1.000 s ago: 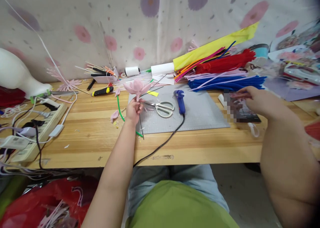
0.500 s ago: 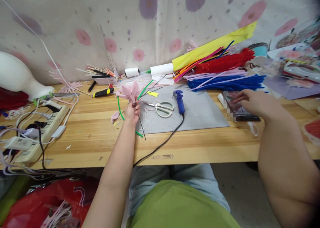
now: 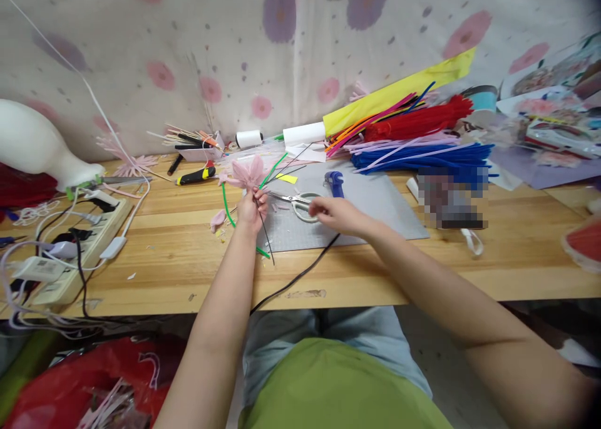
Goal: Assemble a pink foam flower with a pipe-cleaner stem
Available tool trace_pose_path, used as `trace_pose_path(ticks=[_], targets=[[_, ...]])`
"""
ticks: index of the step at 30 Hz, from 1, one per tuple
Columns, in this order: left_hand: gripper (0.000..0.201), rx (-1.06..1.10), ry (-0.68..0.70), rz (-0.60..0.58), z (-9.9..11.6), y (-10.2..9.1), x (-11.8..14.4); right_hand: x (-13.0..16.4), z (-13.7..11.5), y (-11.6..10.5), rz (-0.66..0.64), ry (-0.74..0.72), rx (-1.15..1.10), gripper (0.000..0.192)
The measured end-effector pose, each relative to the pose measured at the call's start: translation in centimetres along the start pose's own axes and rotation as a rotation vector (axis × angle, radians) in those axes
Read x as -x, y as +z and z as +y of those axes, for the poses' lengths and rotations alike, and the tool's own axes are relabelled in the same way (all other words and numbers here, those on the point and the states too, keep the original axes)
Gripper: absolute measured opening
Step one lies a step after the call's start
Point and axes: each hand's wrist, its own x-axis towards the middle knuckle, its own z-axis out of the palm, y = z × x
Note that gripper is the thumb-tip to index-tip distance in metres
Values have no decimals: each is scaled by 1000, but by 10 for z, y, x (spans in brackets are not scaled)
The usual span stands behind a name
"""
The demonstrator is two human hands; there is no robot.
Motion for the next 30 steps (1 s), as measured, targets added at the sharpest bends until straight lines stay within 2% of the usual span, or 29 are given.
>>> trace_pose_path(ticks=[3,5,9,12,17,20,24,27,30], targets=[[28,-32,-23,-42,-2,6,-3,-39,-17,32,93,-2,-125,14],[29,-88,-44,-68,-3,11,-5,-61,-25,44,117,65,-400,20],[31,-251,-71,-113,-8,20,-3,-87,-39,53,56,236,-1114,28],[33,-331,-54,-144,-15,23,1,-92,-46,52,90,345,-1370,32],[34,-318,-7,-142,-23,25,3,-94,-51,47,101,501,-1474,38],[29,-317,-100,-103,-19,27,5,-95,-49,43,111,524,-1534,39],[30,-299,-271,-154,-11,29,9,-93,-42,37,131,477,-1530,31],[28,-307,-244,-182,-9,29,11,-90,-38,31,73,408,-1471,25],[25,-333,-149,-160,-12,29,11,-88,-38,26,59,365,-1442,18]])
